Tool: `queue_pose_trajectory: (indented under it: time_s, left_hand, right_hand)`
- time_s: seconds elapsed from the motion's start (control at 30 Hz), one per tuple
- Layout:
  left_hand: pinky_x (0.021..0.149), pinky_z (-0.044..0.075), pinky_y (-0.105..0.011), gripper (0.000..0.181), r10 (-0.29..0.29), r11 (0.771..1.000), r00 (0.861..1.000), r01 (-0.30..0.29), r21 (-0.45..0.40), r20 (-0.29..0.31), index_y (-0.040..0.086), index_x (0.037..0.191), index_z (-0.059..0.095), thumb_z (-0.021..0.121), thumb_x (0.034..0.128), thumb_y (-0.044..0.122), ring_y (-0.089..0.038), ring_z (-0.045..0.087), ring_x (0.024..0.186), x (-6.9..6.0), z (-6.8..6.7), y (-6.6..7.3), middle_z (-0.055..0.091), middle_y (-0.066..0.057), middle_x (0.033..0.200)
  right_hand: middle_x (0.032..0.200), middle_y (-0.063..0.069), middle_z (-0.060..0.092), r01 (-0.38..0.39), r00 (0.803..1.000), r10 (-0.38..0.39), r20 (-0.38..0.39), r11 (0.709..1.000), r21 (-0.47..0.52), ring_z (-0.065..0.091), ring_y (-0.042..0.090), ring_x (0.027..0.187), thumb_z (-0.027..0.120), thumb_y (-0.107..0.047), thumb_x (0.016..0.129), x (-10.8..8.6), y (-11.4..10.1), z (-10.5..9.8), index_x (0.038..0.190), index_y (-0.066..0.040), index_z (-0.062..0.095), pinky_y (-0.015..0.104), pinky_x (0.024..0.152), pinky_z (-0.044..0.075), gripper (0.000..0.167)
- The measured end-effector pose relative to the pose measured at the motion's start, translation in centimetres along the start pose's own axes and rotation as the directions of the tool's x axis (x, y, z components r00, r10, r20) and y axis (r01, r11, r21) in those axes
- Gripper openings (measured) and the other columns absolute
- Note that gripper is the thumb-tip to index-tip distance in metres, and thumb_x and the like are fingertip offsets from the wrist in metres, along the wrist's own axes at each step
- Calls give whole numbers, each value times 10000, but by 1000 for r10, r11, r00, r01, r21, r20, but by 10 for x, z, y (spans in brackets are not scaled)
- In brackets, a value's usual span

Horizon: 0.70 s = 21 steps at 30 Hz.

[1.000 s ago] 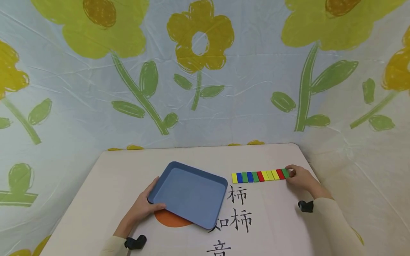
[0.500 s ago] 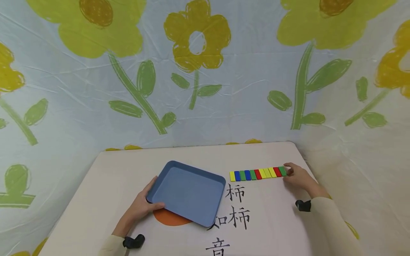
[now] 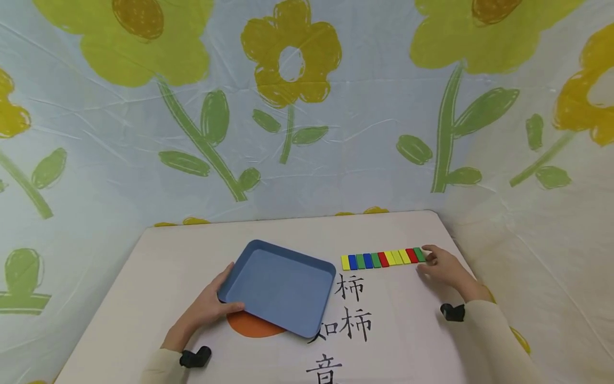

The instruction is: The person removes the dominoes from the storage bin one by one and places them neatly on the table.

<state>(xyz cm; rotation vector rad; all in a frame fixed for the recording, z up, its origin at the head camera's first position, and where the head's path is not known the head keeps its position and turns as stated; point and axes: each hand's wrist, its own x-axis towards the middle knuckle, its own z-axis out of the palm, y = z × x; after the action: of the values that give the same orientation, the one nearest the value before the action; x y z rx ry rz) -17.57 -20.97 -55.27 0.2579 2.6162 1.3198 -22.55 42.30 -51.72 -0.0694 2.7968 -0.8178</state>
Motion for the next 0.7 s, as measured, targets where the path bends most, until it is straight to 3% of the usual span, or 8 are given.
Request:
queue_pose_trajectory:
  time_s: [0.3, 0.53, 0.7]
  left_hand:
    - [1197, 314, -642, 1123, 54, 990, 999, -54, 127, 4, 83, 1646, 224, 844, 806, 496, -442, 308, 1525, 0, -7, 1, 294, -204, 1671]
    - [1172, 358, -636, 1055, 123, 974, 992, -117, 192, -17, 55, 1611, 324, 840, 809, 507, -436, 369, 1495, -2, -15, 1, 374, -202, 1633]
    - [1164, 359, -650, 1014, 118, 965, 993, -112, 237, -13, 49, 1600, 347, 811, 834, 523, -447, 376, 1487, -4, -20, -1, 385, -209, 1623]
  right_hand:
    - [1207, 352, 600, -5, 1000, 4, -19, 1000, -17, 624, 468, 1049, 717, -289, 960, -3, 1, 1, 1442, 124, 405, 523, 825, 596, 707]
    - [1180, 336, 608, 18, 998, -20, -51, 999, -27, 640, 376, 962, 720, -275, 951, -5, -8, 6, 1433, 136, 416, 387, 731, 566, 702]
    - [1188, 375, 593, 53, 995, -54, -89, 998, -24, 659, 436, 960, 725, -264, 951, -7, -17, 9, 1425, 138, 429, 438, 728, 594, 688]
